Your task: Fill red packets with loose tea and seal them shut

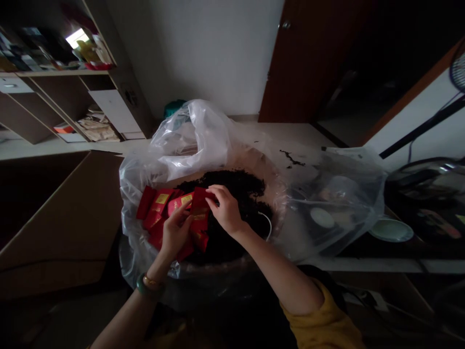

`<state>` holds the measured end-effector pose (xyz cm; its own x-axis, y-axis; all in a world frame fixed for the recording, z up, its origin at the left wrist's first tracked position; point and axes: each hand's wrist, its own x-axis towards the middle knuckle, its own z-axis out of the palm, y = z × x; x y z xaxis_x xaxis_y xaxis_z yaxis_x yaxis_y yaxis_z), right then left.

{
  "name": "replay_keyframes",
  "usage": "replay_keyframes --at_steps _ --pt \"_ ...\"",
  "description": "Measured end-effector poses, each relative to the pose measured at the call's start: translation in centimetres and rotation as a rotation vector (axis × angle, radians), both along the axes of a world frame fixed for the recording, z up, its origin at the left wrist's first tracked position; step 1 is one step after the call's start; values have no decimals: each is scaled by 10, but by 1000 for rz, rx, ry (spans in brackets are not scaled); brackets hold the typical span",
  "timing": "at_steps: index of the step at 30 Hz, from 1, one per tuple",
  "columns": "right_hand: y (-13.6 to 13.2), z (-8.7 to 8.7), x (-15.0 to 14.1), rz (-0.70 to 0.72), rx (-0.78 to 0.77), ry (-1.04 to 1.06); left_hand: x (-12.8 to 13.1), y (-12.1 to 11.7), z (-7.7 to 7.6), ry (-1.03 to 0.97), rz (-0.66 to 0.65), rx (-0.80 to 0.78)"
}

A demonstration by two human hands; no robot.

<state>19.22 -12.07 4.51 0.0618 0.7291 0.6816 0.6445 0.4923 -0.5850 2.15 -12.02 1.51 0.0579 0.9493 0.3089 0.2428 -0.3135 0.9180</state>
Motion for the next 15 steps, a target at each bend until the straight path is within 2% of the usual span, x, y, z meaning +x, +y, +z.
replay_keyframes --at_steps 4,9,15 --pt "0 -4 -2 31 30 -39 -2 -1 0 15 14 4" --pt "2 -8 -2 45 -82 97 -3 -1 6 36 9 5" --pt "0 -12 -8 48 -111 100 -5 4 8 -27 33 -58"
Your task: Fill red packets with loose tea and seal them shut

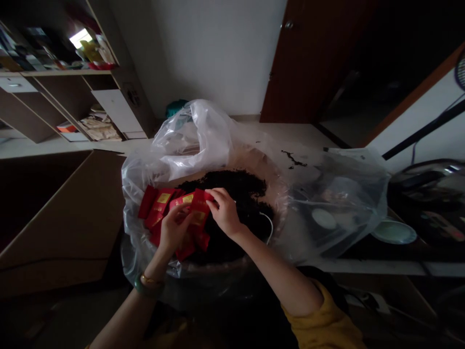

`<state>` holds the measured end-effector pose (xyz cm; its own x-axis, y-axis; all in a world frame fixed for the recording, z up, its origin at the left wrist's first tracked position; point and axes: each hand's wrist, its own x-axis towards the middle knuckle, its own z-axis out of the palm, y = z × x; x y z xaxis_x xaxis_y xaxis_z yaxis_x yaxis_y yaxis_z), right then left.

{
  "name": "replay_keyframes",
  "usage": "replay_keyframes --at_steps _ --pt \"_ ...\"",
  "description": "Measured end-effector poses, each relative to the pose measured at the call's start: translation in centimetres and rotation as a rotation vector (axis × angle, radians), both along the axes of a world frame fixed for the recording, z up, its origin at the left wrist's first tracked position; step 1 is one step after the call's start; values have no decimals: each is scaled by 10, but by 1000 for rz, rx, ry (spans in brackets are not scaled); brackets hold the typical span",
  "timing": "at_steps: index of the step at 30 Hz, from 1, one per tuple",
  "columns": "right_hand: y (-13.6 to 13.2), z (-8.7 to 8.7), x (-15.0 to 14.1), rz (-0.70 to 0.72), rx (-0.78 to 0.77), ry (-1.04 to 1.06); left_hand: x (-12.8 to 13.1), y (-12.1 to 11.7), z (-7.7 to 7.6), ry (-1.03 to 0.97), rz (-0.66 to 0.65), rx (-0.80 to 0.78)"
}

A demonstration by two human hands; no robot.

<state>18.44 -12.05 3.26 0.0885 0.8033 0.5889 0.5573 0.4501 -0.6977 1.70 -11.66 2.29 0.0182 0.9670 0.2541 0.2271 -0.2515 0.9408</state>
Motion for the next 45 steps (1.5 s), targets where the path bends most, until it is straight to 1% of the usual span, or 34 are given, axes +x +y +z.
replay_keyframes --at_steps 3,6,8,10,13,16,19,22,27,30,32,35,38,41,45 --pt "-1 -7 -7 24 -19 11 -1 3 1 31 67 13" --pt "0 -14 -11 47 -43 -27 -2 3 5 128 147 118" --pt "0 -16 -11 53 -25 -98 -3 2 6 189 168 177" --pt "0 -15 -10 40 33 -192 -4 1 5 206 138 165" --pt "-2 -10 -7 8 119 -309 -3 -1 4 164 106 112" --pt "-5 -5 -7 37 163 -350 -1 -1 4 160 163 201" --pt "-7 -1 -8 62 186 -322 0 -1 6 203 231 277" --pt "-8 1 -10 42 222 -272 -1 -2 6 203 237 238" --pt "-8 4 -9 47 290 -231 3 -7 7 116 157 146" --pt "-8 3 -7 14 241 -199 7 -9 9 69 85 129" --pt "-7 3 -6 -2 198 -189 9 -9 10 53 74 137" --pt "-8 6 -6 -4 194 -232 11 -10 10 24 105 145" --pt "-9 9 -5 4 268 -288 13 -11 10 -16 117 108" --pt "-8 9 -2 41 317 -352 14 -12 12 -69 125 60" --pt "-6 10 2 68 382 -406 16 -12 13 -126 110 14"
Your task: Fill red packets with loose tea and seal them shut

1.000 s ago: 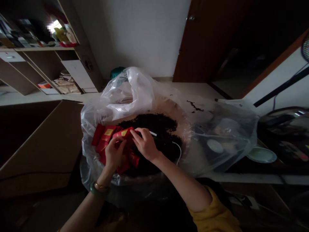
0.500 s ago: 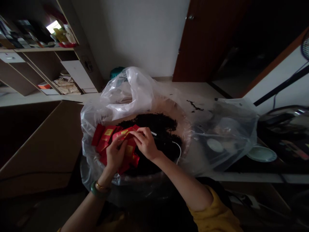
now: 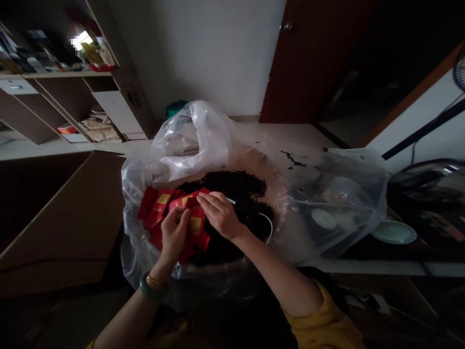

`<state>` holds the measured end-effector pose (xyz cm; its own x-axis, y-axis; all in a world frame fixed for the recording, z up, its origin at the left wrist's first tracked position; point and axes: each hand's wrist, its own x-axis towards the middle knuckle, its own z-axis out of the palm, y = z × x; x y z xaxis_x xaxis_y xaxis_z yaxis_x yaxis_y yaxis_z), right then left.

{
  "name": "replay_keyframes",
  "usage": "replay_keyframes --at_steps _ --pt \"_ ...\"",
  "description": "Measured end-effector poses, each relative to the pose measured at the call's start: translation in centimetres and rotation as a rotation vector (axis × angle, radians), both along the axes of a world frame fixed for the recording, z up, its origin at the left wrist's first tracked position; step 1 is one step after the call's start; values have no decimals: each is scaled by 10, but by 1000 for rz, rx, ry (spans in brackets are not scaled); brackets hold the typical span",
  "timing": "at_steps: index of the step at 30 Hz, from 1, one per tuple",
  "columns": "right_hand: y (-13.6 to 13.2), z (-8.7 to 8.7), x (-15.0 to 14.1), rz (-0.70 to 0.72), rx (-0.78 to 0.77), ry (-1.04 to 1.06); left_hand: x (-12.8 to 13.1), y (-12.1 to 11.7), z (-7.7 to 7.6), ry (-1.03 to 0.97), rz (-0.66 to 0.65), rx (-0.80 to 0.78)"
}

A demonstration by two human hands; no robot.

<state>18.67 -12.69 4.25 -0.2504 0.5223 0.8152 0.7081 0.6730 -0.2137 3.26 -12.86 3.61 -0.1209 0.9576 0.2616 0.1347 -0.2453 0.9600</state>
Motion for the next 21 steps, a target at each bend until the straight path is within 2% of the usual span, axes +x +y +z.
replay_keyframes --at_steps 3,7,12,14,18,21 --pt "-1 5 -1 -52 5 25 0 0 -2 30 -6 15" --pt "-5 13 -2 -154 -95 -2 -2 0 -4 178 -50 91" --pt "-5 16 1 -50 -217 -89 -6 3 -2 306 -149 91" --pt "-4 17 4 -35 -276 -59 -8 5 -2 271 -172 51" --pt "-3 25 12 -155 -422 87 -13 13 -3 55 -239 -136" --pt "-3 32 18 -69 -608 219 -16 15 -3 -228 -291 -356"
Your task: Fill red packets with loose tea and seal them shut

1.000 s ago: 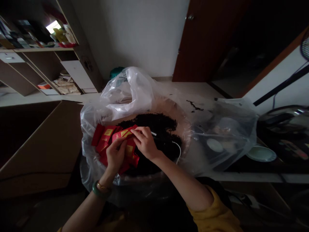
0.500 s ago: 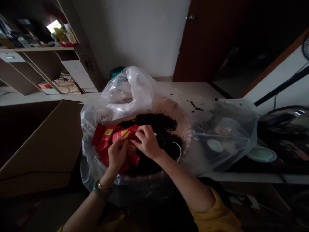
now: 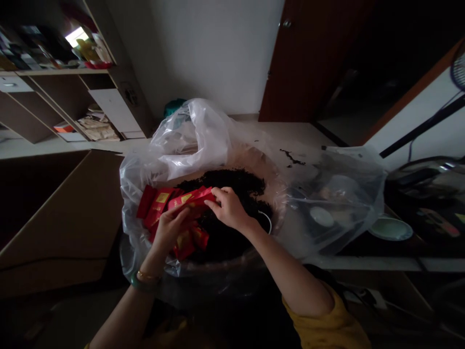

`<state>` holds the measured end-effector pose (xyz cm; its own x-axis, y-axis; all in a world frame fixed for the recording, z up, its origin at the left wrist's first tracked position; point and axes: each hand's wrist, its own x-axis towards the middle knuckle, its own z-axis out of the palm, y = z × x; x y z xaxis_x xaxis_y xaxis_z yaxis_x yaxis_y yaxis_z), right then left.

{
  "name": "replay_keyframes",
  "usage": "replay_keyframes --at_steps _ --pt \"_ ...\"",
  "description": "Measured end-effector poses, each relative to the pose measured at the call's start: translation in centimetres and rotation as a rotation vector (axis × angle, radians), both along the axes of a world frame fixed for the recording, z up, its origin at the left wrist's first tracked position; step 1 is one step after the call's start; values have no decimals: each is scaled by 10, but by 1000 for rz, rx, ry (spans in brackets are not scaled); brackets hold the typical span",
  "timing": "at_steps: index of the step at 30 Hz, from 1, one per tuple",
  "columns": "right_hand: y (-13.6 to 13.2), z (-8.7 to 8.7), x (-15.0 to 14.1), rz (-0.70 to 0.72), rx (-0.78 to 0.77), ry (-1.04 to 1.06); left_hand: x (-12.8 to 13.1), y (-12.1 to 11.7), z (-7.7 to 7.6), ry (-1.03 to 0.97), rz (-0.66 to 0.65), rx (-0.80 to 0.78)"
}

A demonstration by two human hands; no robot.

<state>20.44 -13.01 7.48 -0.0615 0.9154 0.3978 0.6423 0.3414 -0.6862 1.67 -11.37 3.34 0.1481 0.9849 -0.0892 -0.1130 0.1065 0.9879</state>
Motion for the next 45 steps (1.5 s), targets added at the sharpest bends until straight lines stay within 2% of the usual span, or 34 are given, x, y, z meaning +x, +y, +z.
replay_keyframes --at_steps 2,4,6,8,10,12,15,18,20,22,26,30,33,36,41,45 --pt "0 4 3 143 -131 112 0 -1 1 -138 5 -105" --pt "0 5 6 320 -276 202 3 -4 2 -219 -14 -134" --pt "1 5 10 436 -410 249 9 -8 2 -246 -72 -136" --pt "4 2 16 409 -481 245 17 -12 -2 -243 -132 -123" --pt "8 0 24 278 -459 202 25 -17 -10 -192 -159 -67" --pt "12 0 34 171 -399 164 31 -24 -19 -8 -129 82" --pt "14 5 48 95 -340 137 31 -33 -29 560 -106 421" --pt "13 11 53 39 -343 112 21 -38 -31 1047 -142 613" --pt "12 12 53 37 -363 108 10 -35 -30 1217 -133 657" --pt "12 12 50 80 -375 140 0 -28 -30 1284 -102 682" --pt "14 4 43 160 -404 256 -13 -13 -28 1233 -5 724" --pt "14 -5 30 205 -471 324 -4 -12 -15 1090 93 863" --pt "11 -7 20 307 -520 369 10 -15 -6 1075 46 947" --pt "8 -11 14 387 -570 426 18 -12 -5 1036 3 928" --pt "4 -18 12 384 -613 600 16 -6 -10 969 6 915" --pt "0 -18 11 375 -700 572 12 -8 -10 986 -51 916"
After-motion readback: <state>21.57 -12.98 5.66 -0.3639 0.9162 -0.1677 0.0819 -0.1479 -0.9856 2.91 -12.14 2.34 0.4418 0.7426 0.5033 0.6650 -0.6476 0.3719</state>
